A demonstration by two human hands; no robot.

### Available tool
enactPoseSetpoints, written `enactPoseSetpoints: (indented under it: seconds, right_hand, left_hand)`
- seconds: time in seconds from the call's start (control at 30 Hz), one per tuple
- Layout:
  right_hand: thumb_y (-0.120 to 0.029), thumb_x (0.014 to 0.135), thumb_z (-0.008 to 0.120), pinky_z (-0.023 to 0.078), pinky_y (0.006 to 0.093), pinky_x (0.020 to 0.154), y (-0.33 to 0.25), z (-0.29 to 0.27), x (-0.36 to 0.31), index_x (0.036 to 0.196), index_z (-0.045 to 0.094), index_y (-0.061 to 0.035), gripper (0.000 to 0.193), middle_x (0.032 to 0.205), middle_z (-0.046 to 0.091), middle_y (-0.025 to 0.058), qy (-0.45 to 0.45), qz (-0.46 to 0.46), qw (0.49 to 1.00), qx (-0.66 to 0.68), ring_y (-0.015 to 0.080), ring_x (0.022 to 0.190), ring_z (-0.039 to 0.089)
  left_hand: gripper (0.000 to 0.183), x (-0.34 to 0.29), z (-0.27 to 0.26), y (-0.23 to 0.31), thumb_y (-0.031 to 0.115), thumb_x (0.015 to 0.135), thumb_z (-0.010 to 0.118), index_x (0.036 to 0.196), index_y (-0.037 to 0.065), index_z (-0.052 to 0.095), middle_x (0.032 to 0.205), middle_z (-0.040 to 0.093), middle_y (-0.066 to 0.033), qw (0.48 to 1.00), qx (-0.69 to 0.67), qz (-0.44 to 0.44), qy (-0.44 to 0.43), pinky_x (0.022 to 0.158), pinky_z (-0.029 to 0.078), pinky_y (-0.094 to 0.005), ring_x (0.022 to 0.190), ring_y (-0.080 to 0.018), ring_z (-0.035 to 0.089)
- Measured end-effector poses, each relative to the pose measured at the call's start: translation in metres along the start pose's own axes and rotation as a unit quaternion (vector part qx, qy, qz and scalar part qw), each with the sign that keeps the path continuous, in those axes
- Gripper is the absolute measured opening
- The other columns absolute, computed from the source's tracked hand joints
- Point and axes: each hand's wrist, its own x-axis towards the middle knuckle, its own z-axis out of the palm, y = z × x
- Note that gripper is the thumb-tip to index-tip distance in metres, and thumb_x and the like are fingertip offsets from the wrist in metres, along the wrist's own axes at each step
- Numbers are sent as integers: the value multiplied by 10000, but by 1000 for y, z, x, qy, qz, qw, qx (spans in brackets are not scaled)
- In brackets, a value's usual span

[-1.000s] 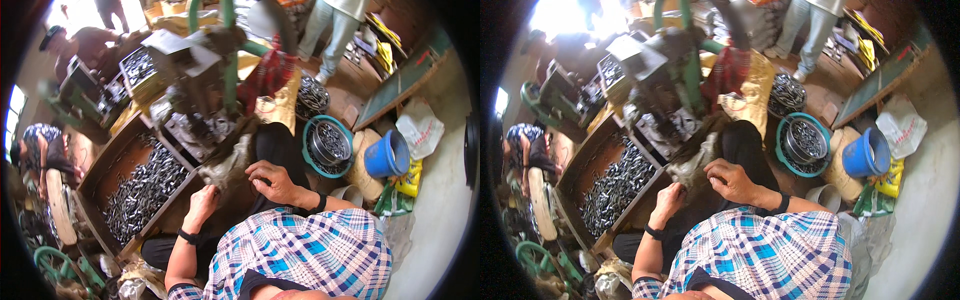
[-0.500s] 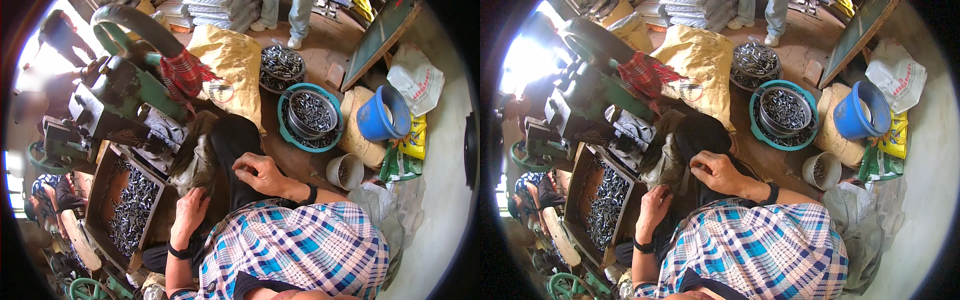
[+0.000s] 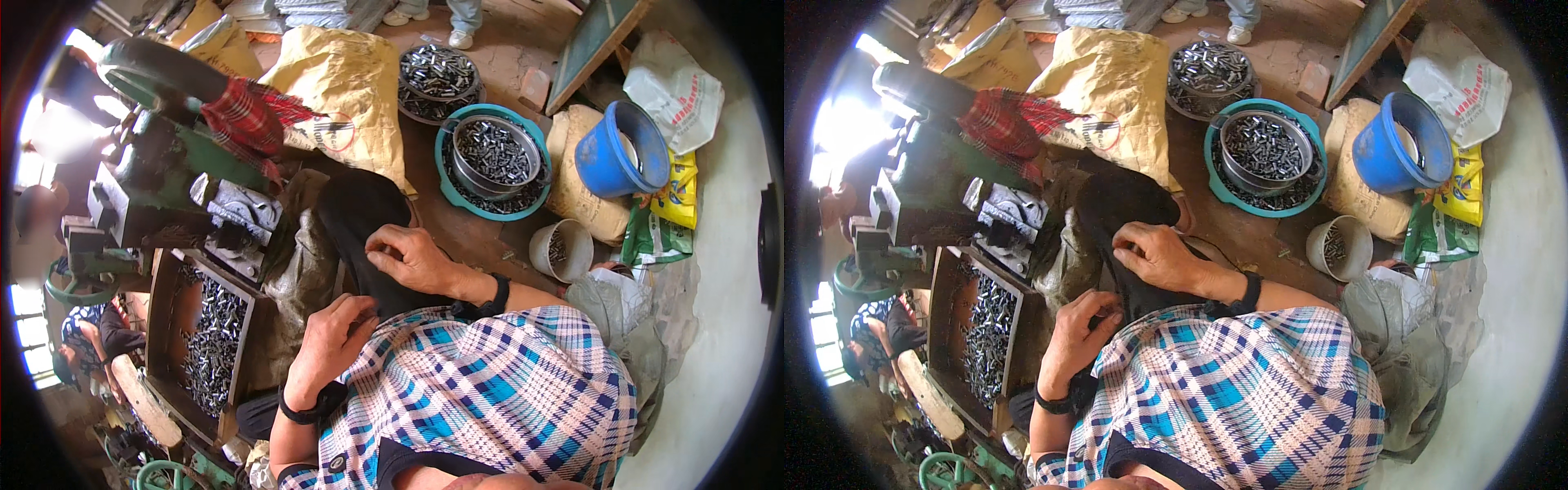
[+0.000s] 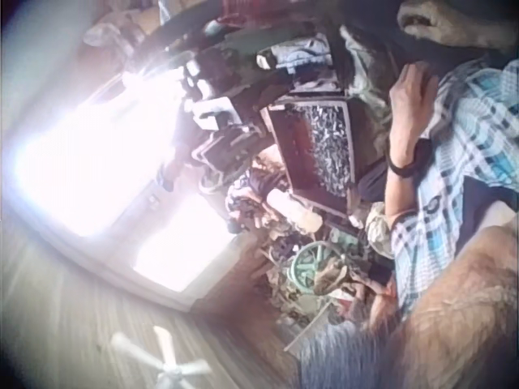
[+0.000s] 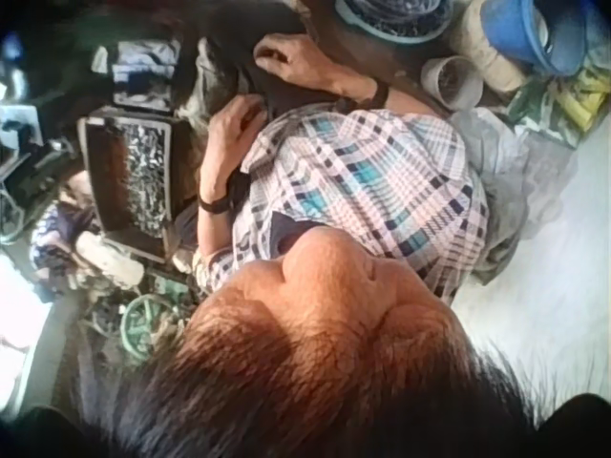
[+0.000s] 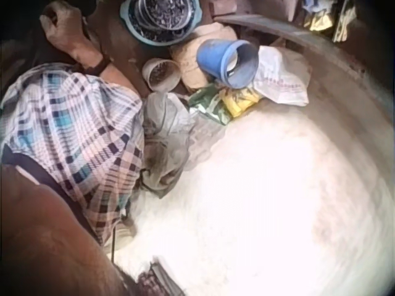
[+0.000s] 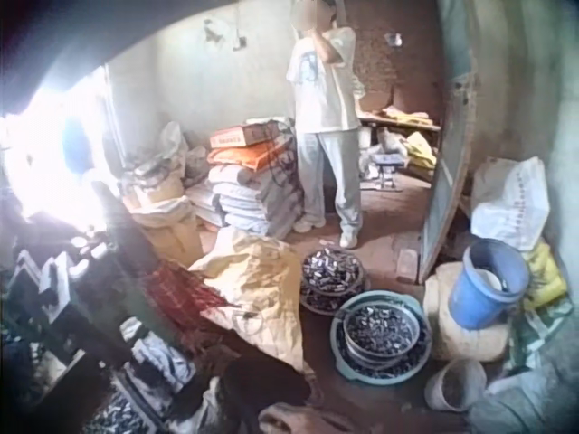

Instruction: Manually sort metal components from a tray and use a manual press to process them.

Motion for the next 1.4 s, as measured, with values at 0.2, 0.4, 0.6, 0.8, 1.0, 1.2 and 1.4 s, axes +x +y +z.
enactPoseSetpoints:
  seconds: [0.2, 0.4, 0.6, 0.8, 1.0, 1.2, 1.4]
  right_hand:
    - [-82, 815, 622, 478, 295, 573, 3, -8, -6, 906, 577, -2, 129, 829, 606, 121, 24, -28, 999, -33, 201, 647, 609]
    - [-124, 807, 610, 487, 365, 614, 4, -11, -11, 873, 566, -10, 139, 831, 605, 151, 19, 5, 999, -33, 309, 725, 617]
    - [-81, 822, 614, 479, 303, 577, 10, -3, -2, 891, 572, 0, 114, 831, 602, 135, 5, -32, 998, -46, 216, 648, 611]
    - [-89, 802, 616, 487, 320, 601, 14, 8, 4, 889, 577, -4, 128, 829, 605, 137, -20, -45, 998, -47, 253, 689, 624]
    - [-101, 786, 620, 486, 356, 624, 14, 12, 22, 870, 573, -7, 135, 823, 601, 142, -53, -97, 990, -88, 306, 715, 612]
    - [-135, 782, 593, 475, 409, 649, 10, 18, 33, 842, 559, -14, 140, 819, 597, 157, -56, -95, 992, -55, 346, 746, 596]
    - [-99, 779, 619, 482, 370, 618, 9, 30, 38, 855, 575, -14, 122, 820, 594, 139, -59, -130, 988, -66, 325, 717, 600]
  left_hand:
    - [253, 27, 6, 58, -30, 730, 653, 975, -13, 594, 850, 602, -131, 985, -90, 95, -109, 685, 504, -315, 773, -252, 630]
    - [360, 46, 29, 110, 69, 756, 679, 1095, 5, 578, 1030, 570, -156, 937, -110, 248, -219, 766, 506, -370, 928, -305, 596]
    - [424, 54, 41, 122, 190, 792, 662, 1167, 35, 540, 1039, 578, -137, 906, -114, 292, -285, 802, 479, -393, 932, -322, 581]
    - [310, 50, 47, 116, 119, 757, 678, 1040, 30, 589, 948, 580, -115, 906, -132, 273, -295, 760, 480, -391, 894, -310, 585]
    - [257, 51, 47, 112, 59, 712, 683, 957, 40, 608, 984, 567, -117, 910, -133, 305, -248, 750, 481, -371, 915, -277, 581]
    - [404, 55, 50, 117, 189, 807, 644, 1160, 49, 508, 1032, 555, -156, 912, -182, 258, -263, 754, 483, -390, 927, -317, 580]
    - [304, 61, 54, 116, 159, 813, 629, 1077, 29, 551, 914, 548, -125, 899, -103, 298, -305, 640, 492, -386, 785, -313, 600]
